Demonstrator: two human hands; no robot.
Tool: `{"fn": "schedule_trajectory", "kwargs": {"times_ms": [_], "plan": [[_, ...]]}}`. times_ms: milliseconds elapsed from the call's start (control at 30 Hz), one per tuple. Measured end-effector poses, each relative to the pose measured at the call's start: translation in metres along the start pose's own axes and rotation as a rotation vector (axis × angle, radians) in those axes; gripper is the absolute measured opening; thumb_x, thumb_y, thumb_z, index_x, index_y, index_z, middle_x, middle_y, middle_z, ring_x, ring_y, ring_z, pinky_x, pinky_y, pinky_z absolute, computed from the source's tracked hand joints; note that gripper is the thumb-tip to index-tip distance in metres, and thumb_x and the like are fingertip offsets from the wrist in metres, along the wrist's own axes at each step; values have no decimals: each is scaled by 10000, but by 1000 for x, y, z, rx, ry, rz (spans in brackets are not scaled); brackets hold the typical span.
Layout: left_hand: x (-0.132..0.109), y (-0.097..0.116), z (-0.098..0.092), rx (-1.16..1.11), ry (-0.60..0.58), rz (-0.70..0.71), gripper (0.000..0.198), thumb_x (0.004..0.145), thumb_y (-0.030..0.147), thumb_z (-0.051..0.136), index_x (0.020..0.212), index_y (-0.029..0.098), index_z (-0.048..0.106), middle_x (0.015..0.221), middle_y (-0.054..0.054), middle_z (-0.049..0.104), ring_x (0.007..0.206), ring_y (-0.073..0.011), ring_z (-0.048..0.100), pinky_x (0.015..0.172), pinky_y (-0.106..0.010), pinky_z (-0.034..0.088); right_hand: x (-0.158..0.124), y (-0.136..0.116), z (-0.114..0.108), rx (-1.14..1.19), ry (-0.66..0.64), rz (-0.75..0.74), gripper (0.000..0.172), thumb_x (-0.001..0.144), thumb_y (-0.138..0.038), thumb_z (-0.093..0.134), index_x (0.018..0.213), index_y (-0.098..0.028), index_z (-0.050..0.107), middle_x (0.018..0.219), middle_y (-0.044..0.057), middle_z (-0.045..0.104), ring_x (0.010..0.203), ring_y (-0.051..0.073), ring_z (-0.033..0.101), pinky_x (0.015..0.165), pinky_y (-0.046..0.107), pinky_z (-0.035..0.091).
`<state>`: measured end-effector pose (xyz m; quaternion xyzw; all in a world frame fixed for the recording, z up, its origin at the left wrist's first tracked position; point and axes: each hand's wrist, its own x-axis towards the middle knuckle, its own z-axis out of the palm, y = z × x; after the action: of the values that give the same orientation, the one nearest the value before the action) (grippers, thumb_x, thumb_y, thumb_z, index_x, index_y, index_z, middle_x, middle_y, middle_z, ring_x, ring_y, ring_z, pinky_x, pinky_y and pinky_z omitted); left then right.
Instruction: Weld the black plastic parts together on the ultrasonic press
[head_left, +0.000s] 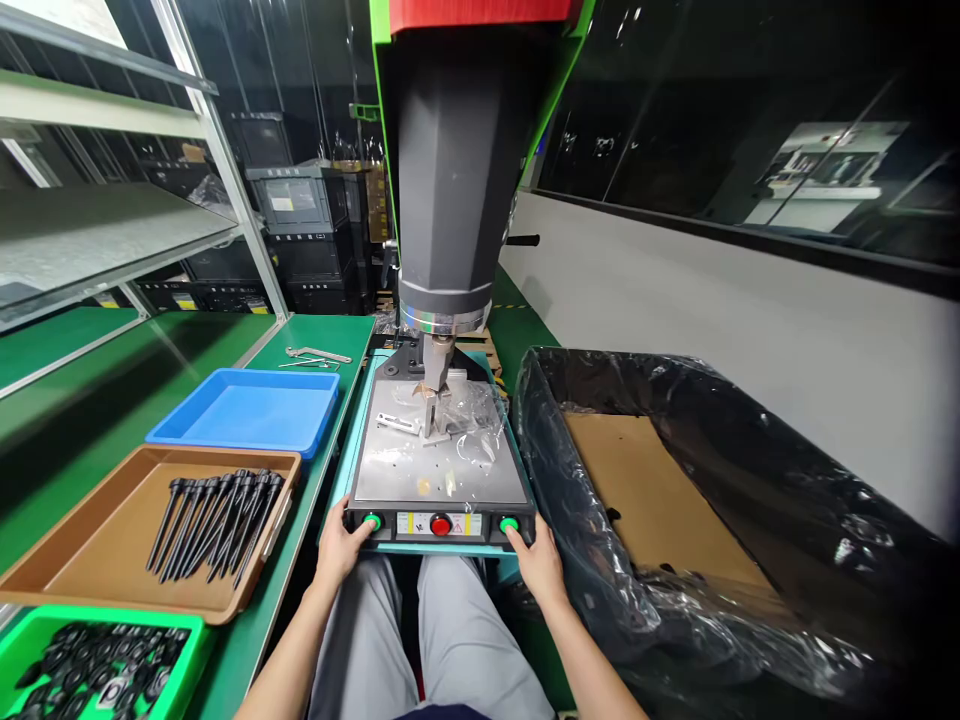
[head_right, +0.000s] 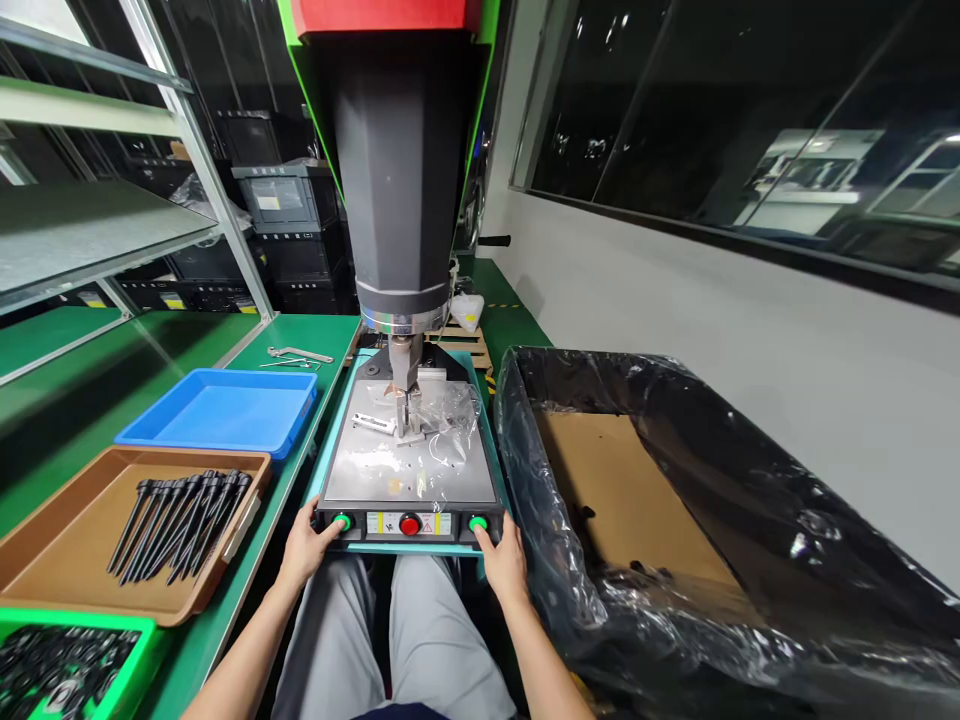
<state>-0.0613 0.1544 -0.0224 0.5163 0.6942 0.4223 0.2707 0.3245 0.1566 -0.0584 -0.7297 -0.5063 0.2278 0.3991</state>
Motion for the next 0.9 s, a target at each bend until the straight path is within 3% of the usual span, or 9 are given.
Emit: {"fn": "schedule_trajectory", "kwargs": {"times_ms": [133, 267, 367, 500, 600, 733, 800, 900], "plan": [[-1, -1, 0, 8, 3, -10, 709, 682, 523, 700, 1281, 184, 526, 1290, -133, 571, 1211, -304, 539, 1029, -432, 405, 0, 1, 1, 8, -15, 30, 860, 725, -642, 508, 1366, -72, 437, 1367, 231, 477, 1284, 366, 448, 1059, 460, 367], [2, 5, -6, -29, -8, -19, 704, 665, 503, 724, 1257, 163, 551, 1260, -143, 599, 1181, -310, 567, 1016, -447, 426, 3, 1, -5, 46, -48, 23, 784, 727, -622, 539, 1332, -125, 494, 1291, 184, 551, 1219, 343, 517, 1013, 442, 419], [13, 23, -15, -55, 57, -9, 682, 697, 498, 705, 1259, 143, 551, 1265, -168, 594, 1172, -310, 575, 975, -445, 466, 9, -11, -15, 74, 8, 16, 739, 736, -634, 556, 1283, -138, 537, 1240, 183, 585, 1153, 337, 563, 984, 453, 440], [39, 66, -19, -28, 87, 143, 579, 784, 463, 641, 1275, 170, 549, 1299, -144, 583, 1194, -281, 559, 988, -421, 466, 26, -47, -20, 150, 149, -122, 656, 797, -594, 558, 1276, -147, 532, 1291, 184, 565, 1178, 305, 546, 1009, 451, 422], [62, 97, -11, 25, 20, 242, 590, 796, 435, 634, 1312, 170, 528, 1348, -141, 553, 1227, -283, 531, 1020, -421, 434, 45, -77, -8, 310, 51, -114, 667, 785, -551, 602, 1307, -147, 502, 1320, 194, 552, 1179, 300, 557, 980, 447, 452], [90, 126, 7, 70, -11, 266, 642, 751, 412, 672, 1321, 156, 525, 1350, -147, 549, 1269, -307, 480, 1046, -434, 378, 71, -111, 13, 480, -87, 56, 803, 670, -498, 705, 1344, -132, 468, 1361, 202, 517, 1220, 316, 532, 958, 423, 471], [101, 133, 13, 47, -54, 237, 672, 723, 405, 692, 1320, 147, 523, 1260, -142, 609, 1144, -288, 566, 1000, -416, 401, 81, -123, 18, 535, -142, 134, 793, 633, -451, 739, 1320, -138, 495, 1307, 185, 567, 1158, 303, 574, 899, 386, 498], [108, 136, 18, -75, -187, 159, 616, 692, 404, 699, 1233, 136, 576, 907, -66, 696, 790, -211, 638, 817, -354, 464, 85, -134, 17, 583, -220, 197, 613, 588, -366, 775, 1136, -141, 618, 1006, 127, 703, 890, 262, 660, 739, 338, 521]]}}
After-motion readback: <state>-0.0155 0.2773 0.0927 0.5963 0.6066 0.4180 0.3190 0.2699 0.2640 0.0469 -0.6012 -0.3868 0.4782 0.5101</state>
